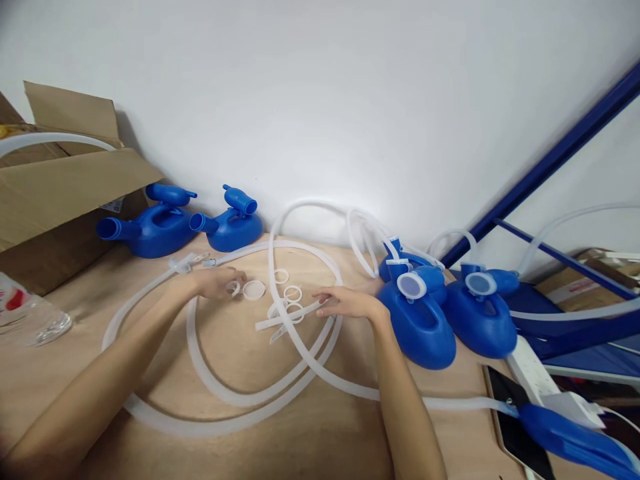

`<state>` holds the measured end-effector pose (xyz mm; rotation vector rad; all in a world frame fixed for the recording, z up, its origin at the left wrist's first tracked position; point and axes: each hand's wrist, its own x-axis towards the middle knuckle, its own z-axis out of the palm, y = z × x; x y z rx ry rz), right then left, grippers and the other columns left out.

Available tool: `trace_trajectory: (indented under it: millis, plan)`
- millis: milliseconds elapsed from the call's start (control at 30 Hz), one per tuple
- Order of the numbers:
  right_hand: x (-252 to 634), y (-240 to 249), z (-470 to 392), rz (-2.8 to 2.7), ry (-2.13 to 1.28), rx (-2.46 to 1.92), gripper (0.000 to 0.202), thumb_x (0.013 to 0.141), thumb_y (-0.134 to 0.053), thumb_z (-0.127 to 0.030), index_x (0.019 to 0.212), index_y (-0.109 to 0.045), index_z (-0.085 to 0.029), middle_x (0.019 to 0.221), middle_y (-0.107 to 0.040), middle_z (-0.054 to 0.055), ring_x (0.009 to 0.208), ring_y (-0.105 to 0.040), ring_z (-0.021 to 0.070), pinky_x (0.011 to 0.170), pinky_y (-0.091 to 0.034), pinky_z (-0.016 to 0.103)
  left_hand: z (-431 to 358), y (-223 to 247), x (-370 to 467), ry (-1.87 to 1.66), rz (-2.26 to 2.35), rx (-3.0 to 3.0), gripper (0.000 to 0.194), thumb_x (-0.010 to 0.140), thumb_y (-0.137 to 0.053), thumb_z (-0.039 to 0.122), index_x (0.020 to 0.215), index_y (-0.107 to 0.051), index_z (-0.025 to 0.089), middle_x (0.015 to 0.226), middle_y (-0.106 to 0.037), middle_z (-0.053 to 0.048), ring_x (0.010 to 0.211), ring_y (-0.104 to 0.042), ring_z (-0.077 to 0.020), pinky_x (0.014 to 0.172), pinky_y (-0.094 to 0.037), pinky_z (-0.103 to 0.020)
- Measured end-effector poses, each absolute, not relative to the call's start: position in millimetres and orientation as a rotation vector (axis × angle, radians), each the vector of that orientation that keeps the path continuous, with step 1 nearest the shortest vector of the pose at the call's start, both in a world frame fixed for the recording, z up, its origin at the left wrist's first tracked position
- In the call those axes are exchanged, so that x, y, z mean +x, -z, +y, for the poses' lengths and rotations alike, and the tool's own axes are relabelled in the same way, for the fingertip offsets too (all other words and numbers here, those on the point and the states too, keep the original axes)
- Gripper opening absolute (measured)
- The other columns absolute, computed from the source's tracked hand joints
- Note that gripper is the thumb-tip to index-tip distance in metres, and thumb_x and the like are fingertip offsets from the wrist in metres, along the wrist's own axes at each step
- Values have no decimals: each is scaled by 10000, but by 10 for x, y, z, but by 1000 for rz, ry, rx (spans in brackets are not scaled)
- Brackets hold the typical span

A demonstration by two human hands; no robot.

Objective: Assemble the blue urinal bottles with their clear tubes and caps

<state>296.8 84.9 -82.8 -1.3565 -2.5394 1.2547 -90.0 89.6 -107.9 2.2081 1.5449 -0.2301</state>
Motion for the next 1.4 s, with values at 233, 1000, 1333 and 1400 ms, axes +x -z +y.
trace_trajectory:
  millis: [233,1000,1333,1400]
  plan:
    - [3114,525,713,-2469,-1247,-1413,707,900,-655,-610,1511,-545,-272,1388,-662,92,1301,-597,284,1142,-428,433,1137,686,-1617,-806,2139,2058,594,910,-539,513,1425,-567,219,1330,-642,-132,1216,-614,-337,1033,-494,-445]
    - [3020,306,380,-2644,-1158,-1235,799,898,-678,-628,1597,-454,-310,1340,-698,85,1259,-631,295,1082,-458,393,1398,804,-1322,-996,2385,1733,583,925,-534,533,1350,-460,141,1292,-533,-185,1203,-594,-415,990,-481,-546]
    - [3289,281,469,-2478,-1071,-1297,885,918,-633,-634,1661,-301,-288,1470,-611,112,1396,-541,289,1177,-412,442,972,83,-935,-1354,2249,2175,445,833,-628,426,1228,-593,225,1155,-641,-63,1109,-625,-292,1051,-491,-412]
    - [3345,344,549,-2383,-988,-1292,944,922,-637,-622,1686,-192,-290,1536,-556,127,1454,-493,294,1210,-382,478,946,57,-813,-1324,1980,2201,440,808,-653,439,1185,-587,222,1091,-665,-37,981,-672,-261,986,-532,-404]
